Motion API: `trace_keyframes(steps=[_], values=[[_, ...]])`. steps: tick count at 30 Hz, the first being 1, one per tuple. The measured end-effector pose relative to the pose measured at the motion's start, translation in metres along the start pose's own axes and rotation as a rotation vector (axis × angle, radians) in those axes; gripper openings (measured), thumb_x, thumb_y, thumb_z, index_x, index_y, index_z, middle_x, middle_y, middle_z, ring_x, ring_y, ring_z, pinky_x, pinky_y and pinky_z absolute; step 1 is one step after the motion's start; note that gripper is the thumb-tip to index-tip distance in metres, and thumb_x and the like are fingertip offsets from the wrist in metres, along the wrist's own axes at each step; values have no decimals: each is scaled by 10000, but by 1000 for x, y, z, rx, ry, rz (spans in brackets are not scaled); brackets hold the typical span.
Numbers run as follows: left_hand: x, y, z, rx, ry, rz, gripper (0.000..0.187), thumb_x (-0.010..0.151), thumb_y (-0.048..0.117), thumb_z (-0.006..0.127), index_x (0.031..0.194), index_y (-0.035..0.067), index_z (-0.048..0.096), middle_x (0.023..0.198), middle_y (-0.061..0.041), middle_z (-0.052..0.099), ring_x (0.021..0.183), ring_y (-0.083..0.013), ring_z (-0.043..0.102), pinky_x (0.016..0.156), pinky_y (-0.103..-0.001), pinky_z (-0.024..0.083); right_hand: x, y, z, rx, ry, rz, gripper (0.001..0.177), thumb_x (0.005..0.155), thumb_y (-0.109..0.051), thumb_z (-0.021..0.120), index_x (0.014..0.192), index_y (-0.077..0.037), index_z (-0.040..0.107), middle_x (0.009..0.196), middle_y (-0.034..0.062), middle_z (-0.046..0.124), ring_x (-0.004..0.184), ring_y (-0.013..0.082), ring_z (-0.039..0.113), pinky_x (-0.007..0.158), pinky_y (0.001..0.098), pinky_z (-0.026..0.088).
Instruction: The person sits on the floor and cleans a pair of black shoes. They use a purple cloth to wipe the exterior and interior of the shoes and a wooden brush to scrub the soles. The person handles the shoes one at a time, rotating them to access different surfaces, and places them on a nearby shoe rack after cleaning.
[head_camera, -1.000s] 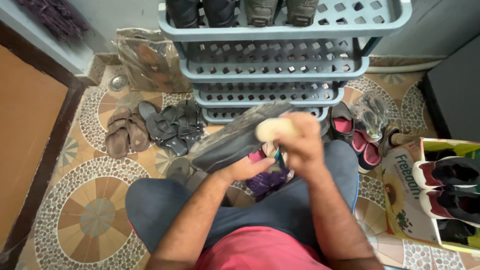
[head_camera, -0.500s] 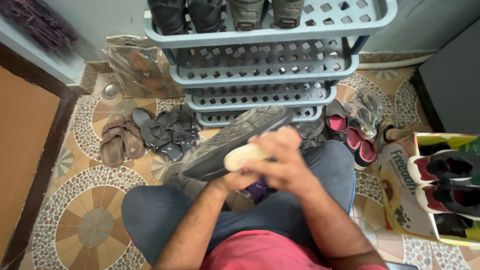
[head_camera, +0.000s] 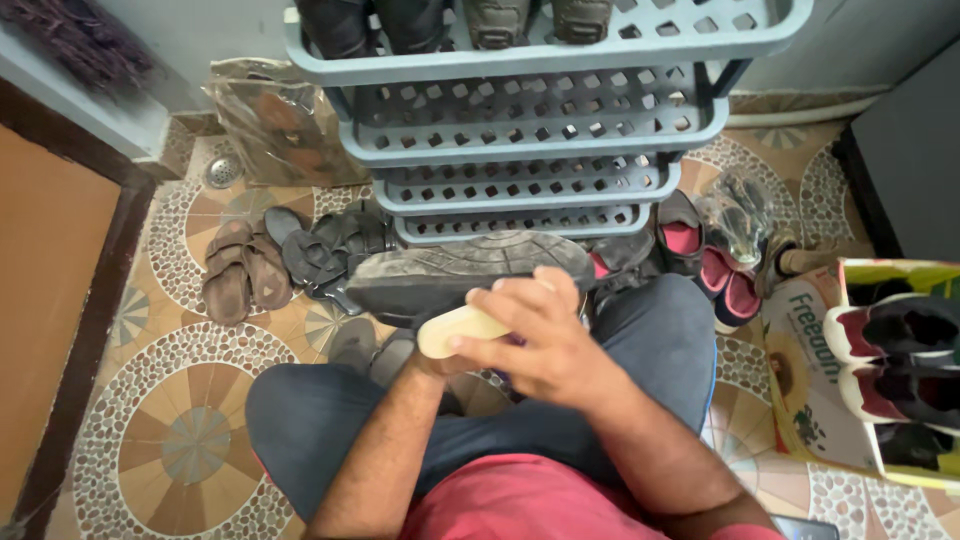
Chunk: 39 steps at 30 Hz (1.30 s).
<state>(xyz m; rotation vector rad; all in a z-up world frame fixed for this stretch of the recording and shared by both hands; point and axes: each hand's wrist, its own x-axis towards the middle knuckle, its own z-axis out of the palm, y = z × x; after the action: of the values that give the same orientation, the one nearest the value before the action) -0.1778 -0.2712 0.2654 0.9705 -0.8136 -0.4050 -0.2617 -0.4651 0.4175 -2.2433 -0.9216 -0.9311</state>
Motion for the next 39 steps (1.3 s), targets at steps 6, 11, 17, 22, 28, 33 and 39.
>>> trace_keyframes(steps=[6,11,17,22,28,33,39], values=[[2,-6,4,-263,135,183,905,786,502,925,1486,54,568,1460,-130,615,1330,-305,577,1216,-507,445,-12,7,-7,-77,186,66,443,784,-100,739,1206,-236,742,1338,118,640,1187,297,587,1083,480,396],[17,45,19,-439,222,132,1094,679,738,829,1499,88,510,1482,-81,568,1403,-279,519,1220,-509,398,-67,33,14,884,543,496,319,1045,-68,659,1356,-135,675,1486,149,575,1344,242,582,1136,423,448],[26,49,25,-717,243,69,1147,662,834,748,1496,77,535,1497,-127,577,1408,-310,518,1223,-526,392,-88,24,48,1105,644,679,353,1032,-103,647,1364,13,613,1481,192,550,1365,295,525,1200,437,367],[20,23,19,-771,315,9,1169,676,884,689,1442,12,554,1471,-157,595,1376,-320,553,1221,-529,401,-48,2,9,574,467,280,350,968,-28,636,1294,-152,667,1454,177,577,1325,310,528,1152,443,402],[16,27,19,-695,329,-5,1208,689,895,665,1462,-25,542,1437,-177,630,1332,-332,582,1203,-547,400,-20,-11,-15,242,292,53,487,817,18,645,1237,-227,685,1341,167,616,1202,349,561,1089,507,431],[23,49,39,-931,207,12,1292,689,908,611,1573,-24,469,1506,-192,574,1382,-347,553,1192,-541,395,-65,0,50,662,539,455,384,1056,-17,571,1425,-121,588,1482,181,568,1375,311,549,1188,438,423],[36,70,49,-1142,308,-26,1275,731,929,561,1559,-26,392,1555,-213,515,1418,-359,496,1215,-539,351,-107,11,108,1030,555,780,423,1075,-43,548,1486,36,489,1481,159,566,1397,242,528,1192,387,386]])
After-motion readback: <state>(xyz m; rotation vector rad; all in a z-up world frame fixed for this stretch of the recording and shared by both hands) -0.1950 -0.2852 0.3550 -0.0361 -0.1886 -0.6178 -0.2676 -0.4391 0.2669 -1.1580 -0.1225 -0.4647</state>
